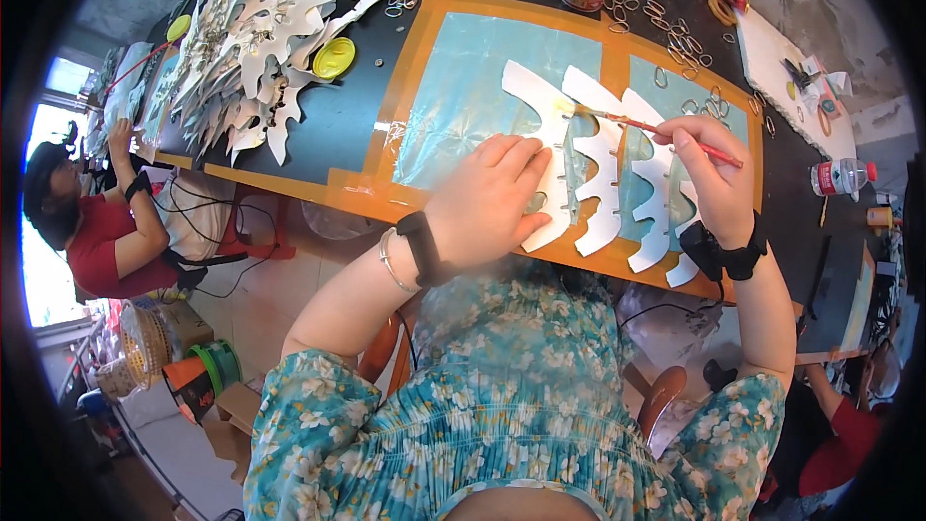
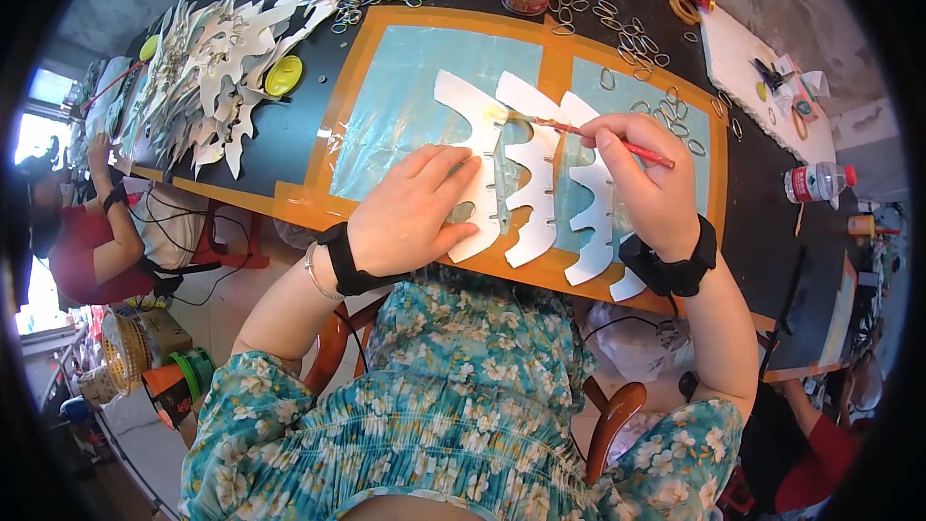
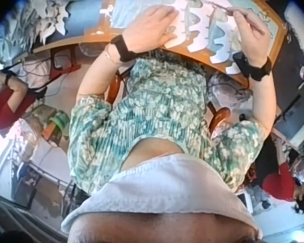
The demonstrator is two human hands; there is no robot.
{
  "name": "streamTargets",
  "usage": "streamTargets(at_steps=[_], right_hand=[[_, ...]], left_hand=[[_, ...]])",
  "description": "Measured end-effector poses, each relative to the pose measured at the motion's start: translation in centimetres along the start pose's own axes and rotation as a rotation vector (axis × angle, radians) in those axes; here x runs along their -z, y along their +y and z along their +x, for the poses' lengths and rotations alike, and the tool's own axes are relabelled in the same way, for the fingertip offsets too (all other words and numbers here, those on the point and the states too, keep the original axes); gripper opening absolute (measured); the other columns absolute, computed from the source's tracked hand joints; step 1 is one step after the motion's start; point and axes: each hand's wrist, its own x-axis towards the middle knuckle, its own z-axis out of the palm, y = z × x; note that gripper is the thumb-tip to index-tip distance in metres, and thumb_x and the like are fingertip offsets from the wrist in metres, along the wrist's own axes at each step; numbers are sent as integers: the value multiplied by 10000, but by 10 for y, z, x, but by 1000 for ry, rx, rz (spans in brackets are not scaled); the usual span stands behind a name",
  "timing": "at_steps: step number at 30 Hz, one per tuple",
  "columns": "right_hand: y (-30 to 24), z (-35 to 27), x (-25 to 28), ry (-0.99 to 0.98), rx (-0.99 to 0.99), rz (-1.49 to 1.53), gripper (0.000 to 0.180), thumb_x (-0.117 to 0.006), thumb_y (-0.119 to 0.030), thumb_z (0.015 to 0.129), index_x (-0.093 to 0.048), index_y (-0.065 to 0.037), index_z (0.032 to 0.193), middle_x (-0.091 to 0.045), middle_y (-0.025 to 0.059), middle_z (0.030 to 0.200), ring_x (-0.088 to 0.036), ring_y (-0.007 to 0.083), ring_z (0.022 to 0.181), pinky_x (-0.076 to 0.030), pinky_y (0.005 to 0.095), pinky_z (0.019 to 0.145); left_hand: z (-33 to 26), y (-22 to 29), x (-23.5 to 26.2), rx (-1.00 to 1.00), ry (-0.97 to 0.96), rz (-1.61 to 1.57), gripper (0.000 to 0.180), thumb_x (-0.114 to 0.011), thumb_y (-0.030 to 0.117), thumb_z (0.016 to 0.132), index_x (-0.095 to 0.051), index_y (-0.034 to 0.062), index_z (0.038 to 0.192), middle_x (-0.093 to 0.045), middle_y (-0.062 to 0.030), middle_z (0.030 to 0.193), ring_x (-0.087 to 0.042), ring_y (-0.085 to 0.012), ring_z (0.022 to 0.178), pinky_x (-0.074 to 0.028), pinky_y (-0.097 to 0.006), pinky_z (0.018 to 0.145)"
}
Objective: The recorder applies glue to white shoe components using a small brush on a workbench.
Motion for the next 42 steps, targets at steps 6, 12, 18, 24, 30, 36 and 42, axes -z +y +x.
streamTargets(at_steps=[6,12,18,24,30,36,42], right_hand=[[-3,6,-13,-23,27,-81,188,-589,-120,984,-717,6,1038,-711,85,975,-644,172,944,-483,291,859],[-2,2,-9,-77,-32,60,191,-588,-124,990,-713,7,1049,-707,93,996,-645,165,945,-487,296,856],[1,2,-13,-89,-13,22,188,-585,-121,989,-709,13,1033,-709,76,954,-649,156,915,-488,280,850],[-6,7,-9,-114,-93,181,181,-575,-105,991,-708,11,1026,-706,80,960,-650,153,921,-491,282,854],[0,-1,-10,-136,-50,99,189,-575,-102,988,-708,24,1037,-710,82,972,-650,155,934,-492,288,871],[-4,3,-6,-66,-114,194,187,-576,-106,990,-706,20,1034,-710,76,982,-642,145,942,-484,277,883],[1,3,-3,-174,-98,208,204,-577,-117,993,-708,23,1061,-707,78,997,-637,141,960,-484,279,886]], left_hand=[[1,1,1,6,-6,-8,661,-732,266,852,-492,-79,1361,-512,-214,1355,-475,-381,1275,-415,-445,1082],[0,1,2,1,9,-12,656,-737,264,845,-496,-76,1352,-515,-213,1348,-485,-382,1262,-419,-443,1076],[1,3,3,35,10,-76,591,-773,247,816,-535,-51,1267,-521,-214,1323,-512,-403,1228,-437,-450,1060],[-5,4,-1,49,39,-35,551,-768,247,832,-539,-28,1251,-517,-211,1311,-535,-426,1207,-448,-476,1055],[-3,4,-2,44,38,-40,540,-752,259,849,-533,-28,1251,-508,-210,1324,-526,-433,1220,-416,-487,1113],[-3,4,-4,37,38,-24,534,-750,261,852,-535,-23,1250,-508,-207,1327,-524,-431,1226,-410,-487,1123],[-4,5,-4,55,44,-43,539,-751,264,852,-533,-19,1255,-508,-202,1330,-523,-421,1231,-408,-486,1126]])
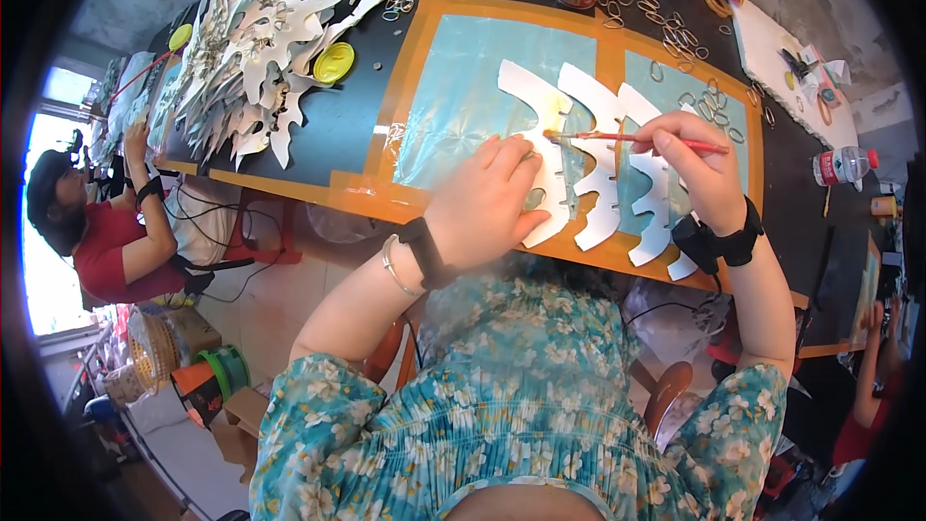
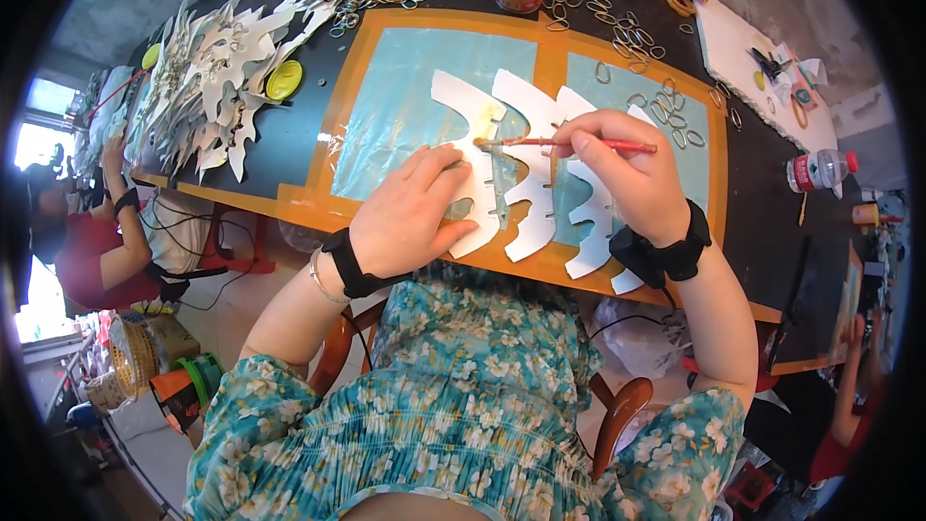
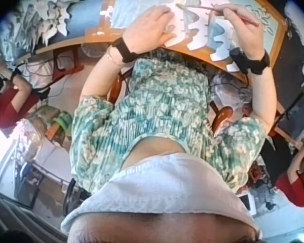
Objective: The recorder applies glue to white shoe components using a small brush on a workbench.
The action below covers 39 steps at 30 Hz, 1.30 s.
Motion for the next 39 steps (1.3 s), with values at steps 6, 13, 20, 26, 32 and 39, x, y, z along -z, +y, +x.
streamTargets(at_steps=[6,13,20,26,32,39], right_hand=[[5,2,0,90,76,-208,198,-577,-120,987,-719,3,1048,-701,87,1000,-636,163,941,-480,291,865],[-2,-2,1,94,120,-263,195,-591,-128,982,-725,-12,1066,-696,98,1003,-633,188,942,-477,300,854],[10,2,-2,114,107,-274,209,-593,-144,988,-717,-10,1091,-697,98,996,-639,184,939,-482,300,852],[5,-3,1,126,48,-101,200,-589,-134,984,-718,4,1049,-699,84,993,-635,162,936,-480,286,844],[7,-5,-4,54,89,-200,191,-581,-116,987,-719,5,1038,-696,79,972,-635,152,931,-480,277,843],[4,-4,-3,81,17,-43,195,-573,-108,989,-720,12,1031,-694,86,977,-634,154,930,-482,280,841]], left_hand=[[1,0,0,-3,-10,-4,542,-755,257,846,-532,-15,1257,-510,-199,1326,-525,-421,1228,-413,-484,1122],[0,-1,-1,-7,-4,2,546,-758,251,841,-529,-16,1259,-512,-198,1323,-524,-422,1228,-410,-485,1127],[0,-1,-1,0,7,-11,546,-759,250,840,-530,-16,1258,-516,-200,1320,-525,-421,1230,-408,-489,1129],[0,-1,-2,8,-7,-8,541,-757,254,843,-533,-12,1257,-514,-202,1327,-527,-419,1232,-409,-489,1129],[0,0,-1,5,-3,-12,546,-759,253,842,-530,-16,1259,-512,-205,1329,-524,-423,1236,-402,-489,1135],[0,-1,-2,4,0,-14,548,-762,251,840,-531,-13,1261,-512,-206,1336,-525,-425,1235,-402,-492,1135]])
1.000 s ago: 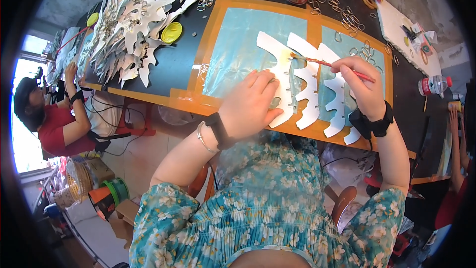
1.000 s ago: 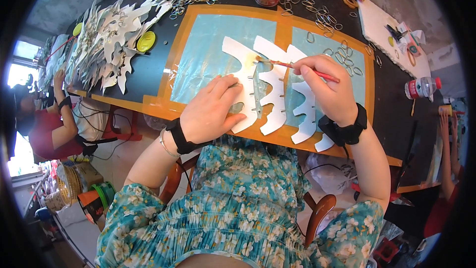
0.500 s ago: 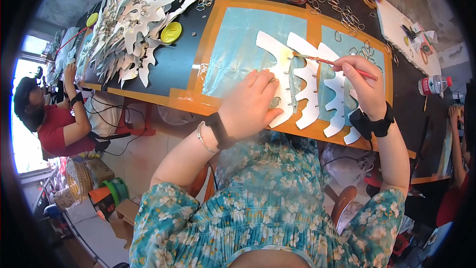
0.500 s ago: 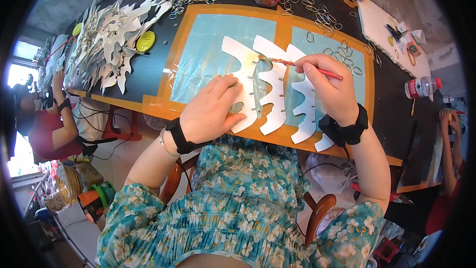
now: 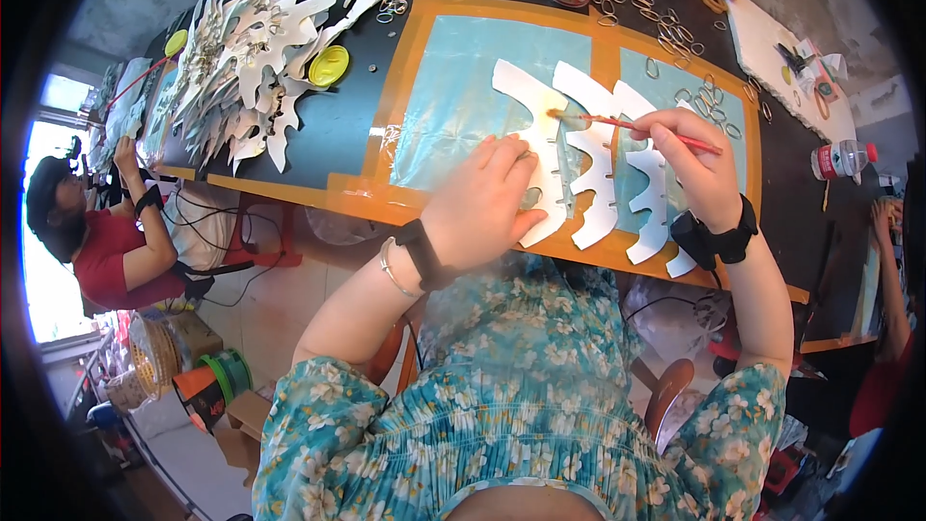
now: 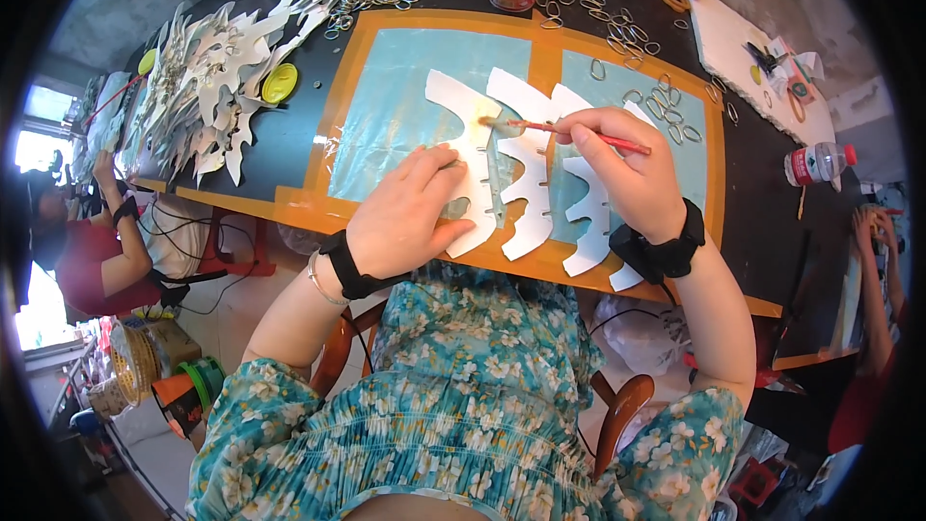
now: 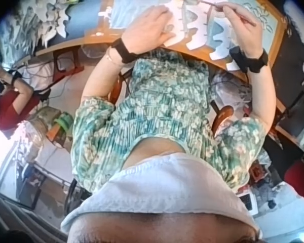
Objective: The recorder applies glue to white shoe components using a small brush on a workbench.
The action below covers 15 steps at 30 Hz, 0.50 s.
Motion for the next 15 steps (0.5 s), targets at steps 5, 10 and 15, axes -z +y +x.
streamTargets(at_steps=[5,10,15], right_hand=[[-2,-6,1,-89,60,-93,207,-573,-114,992,-716,23,1053,-701,93,996,-643,158,941,-486,287,868],[0,-4,3,-24,-18,28,205,-570,-112,993,-718,19,1046,-698,89,998,-640,160,948,-486,291,872],[1,-7,3,-43,57,-57,203,-570,-112,993,-715,22,1041,-702,94,997,-646,165,939,-488,297,880]], left_hand=[[0,-1,-1,1,3,-7,547,-760,251,841,-528,-13,1261,-510,-209,1337,-524,-425,1234,-403,-494,1134],[0,-1,0,-4,0,3,545,-755,259,846,-526,-12,1260,-511,-207,1335,-526,-422,1233,-403,-493,1135],[0,-1,-1,3,-2,8,541,-753,257,847,-526,-11,1258,-513,-204,1331,-525,-420,1233,-404,-494,1134]])
